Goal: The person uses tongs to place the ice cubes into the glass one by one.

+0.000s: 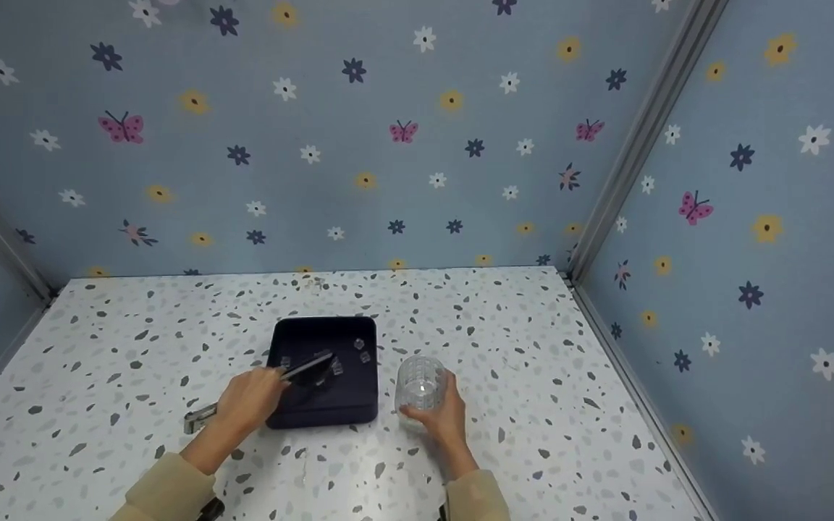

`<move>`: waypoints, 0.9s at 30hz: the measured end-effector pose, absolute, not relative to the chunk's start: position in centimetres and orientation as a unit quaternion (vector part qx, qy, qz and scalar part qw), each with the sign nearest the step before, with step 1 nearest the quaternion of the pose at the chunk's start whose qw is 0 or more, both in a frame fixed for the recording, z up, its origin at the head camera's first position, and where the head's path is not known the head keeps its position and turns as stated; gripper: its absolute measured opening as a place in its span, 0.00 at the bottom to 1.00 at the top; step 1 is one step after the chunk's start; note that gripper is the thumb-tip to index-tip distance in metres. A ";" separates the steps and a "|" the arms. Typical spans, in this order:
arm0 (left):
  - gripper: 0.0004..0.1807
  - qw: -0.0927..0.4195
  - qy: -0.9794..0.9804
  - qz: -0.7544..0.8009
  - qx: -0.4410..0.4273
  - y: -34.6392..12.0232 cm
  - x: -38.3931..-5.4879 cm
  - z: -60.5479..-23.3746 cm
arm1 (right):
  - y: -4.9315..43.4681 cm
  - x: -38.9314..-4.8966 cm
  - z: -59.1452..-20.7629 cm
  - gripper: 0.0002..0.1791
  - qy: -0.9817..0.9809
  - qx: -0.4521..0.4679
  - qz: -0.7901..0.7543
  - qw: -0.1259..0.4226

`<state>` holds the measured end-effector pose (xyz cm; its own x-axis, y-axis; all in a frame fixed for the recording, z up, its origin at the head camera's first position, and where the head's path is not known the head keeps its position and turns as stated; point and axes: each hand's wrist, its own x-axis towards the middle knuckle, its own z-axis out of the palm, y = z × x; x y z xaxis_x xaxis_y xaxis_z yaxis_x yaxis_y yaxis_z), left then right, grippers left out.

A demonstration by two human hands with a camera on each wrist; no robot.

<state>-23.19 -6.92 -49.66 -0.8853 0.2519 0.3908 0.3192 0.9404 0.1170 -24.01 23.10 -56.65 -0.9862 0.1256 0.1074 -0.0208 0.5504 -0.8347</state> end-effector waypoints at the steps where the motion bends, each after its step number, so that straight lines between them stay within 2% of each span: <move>1: 0.07 0.195 -0.965 -0.093 -0.149 -6.9 -23.1 -49.6 | 23.1 -24.0 -56.7 0.52 -0.876 -0.028 0.475 0.078; 8: 0.08 0.218 -0.957 -0.116 -0.155 -6.2 -22.5 -48.5 | 23.0 -23.9 -56.6 0.50 -0.873 -0.026 0.479 0.084; 16: 0.06 0.249 -0.946 -0.120 -0.170 -5.1 -21.8 -47.6 | 23.0 -24.0 -56.7 0.52 -0.883 -0.028 0.460 0.087; 27: 0.09 0.234 -0.944 -0.130 -0.191 -3.4 -21.2 -47.1 | 23.0 -24.1 -56.6 0.51 -0.876 -0.030 0.473 0.087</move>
